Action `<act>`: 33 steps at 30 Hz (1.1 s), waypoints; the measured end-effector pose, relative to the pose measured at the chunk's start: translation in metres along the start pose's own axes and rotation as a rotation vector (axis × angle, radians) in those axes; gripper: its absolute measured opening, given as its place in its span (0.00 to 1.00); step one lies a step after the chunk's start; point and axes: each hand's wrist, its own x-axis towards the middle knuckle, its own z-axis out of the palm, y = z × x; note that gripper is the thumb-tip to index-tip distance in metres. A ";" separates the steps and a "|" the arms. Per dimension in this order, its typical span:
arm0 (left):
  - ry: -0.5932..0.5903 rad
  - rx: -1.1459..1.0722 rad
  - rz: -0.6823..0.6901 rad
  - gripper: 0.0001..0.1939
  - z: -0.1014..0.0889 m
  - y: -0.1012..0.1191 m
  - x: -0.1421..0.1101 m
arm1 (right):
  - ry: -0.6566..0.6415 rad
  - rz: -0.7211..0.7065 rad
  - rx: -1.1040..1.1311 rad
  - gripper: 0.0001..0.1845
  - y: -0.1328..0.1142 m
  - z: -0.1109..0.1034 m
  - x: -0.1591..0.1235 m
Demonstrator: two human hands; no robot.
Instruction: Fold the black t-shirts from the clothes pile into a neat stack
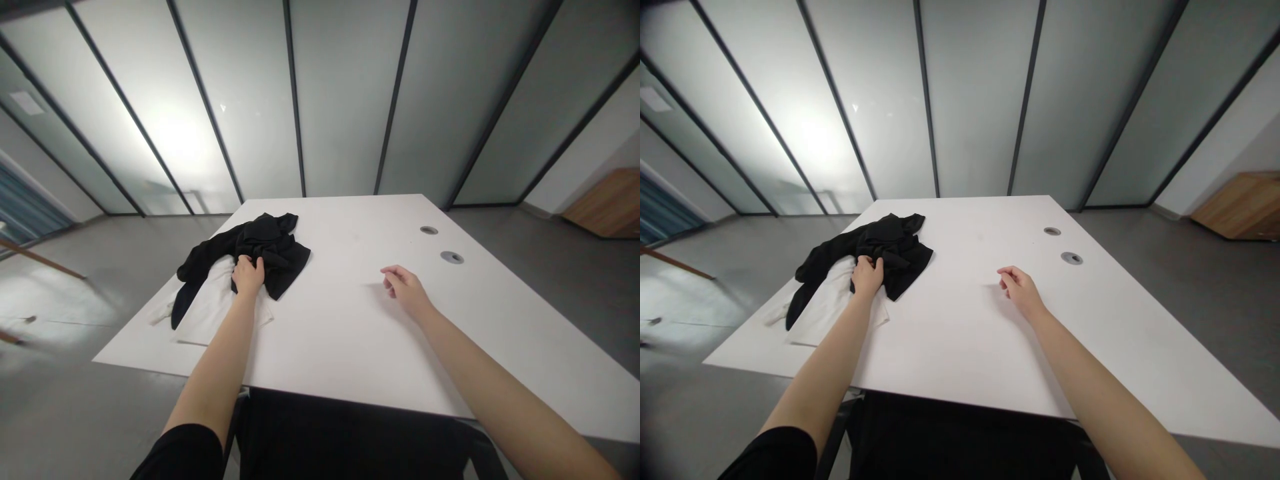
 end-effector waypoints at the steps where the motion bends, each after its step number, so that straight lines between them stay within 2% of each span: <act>1: -0.003 0.023 0.005 0.24 0.001 0.001 0.002 | 0.003 0.001 0.003 0.22 0.000 0.000 0.000; 5: -0.115 0.088 -0.035 0.32 -0.002 0.009 0.019 | 0.010 -0.004 0.011 0.21 -0.002 0.000 -0.001; 7: -0.169 0.042 -0.095 0.33 -0.006 0.016 0.027 | 0.011 -0.008 0.011 0.21 -0.004 0.000 -0.001; 8: -0.145 0.005 -0.117 0.31 -0.007 0.018 0.029 | 0.011 -0.010 0.009 0.22 -0.004 0.000 -0.001; 12: 0.170 -0.107 -0.086 0.28 0.000 0.023 0.018 | 0.005 -0.019 0.000 0.23 -0.003 0.000 0.000; 13: 0.202 -0.110 -0.067 0.28 0.004 0.022 0.013 | 0.000 -0.022 0.000 0.23 -0.003 0.000 0.000; 17: 0.120 -0.077 -0.009 0.28 0.017 0.013 0.002 | -0.033 -0.047 -0.002 0.22 -0.003 0.001 -0.002; 23: 0.062 -0.108 -0.019 0.36 0.017 0.004 0.011 | -0.117 -0.094 -0.054 0.20 -0.007 0.002 -0.006; 29: 0.073 -0.197 -0.066 0.37 0.012 0.005 0.014 | -0.123 -0.103 -0.068 0.20 -0.005 0.001 -0.005; 33: 0.122 -0.253 0.046 0.38 0.002 0.010 0.010 | -0.133 -0.094 -0.062 0.19 -0.004 0.001 -0.005</act>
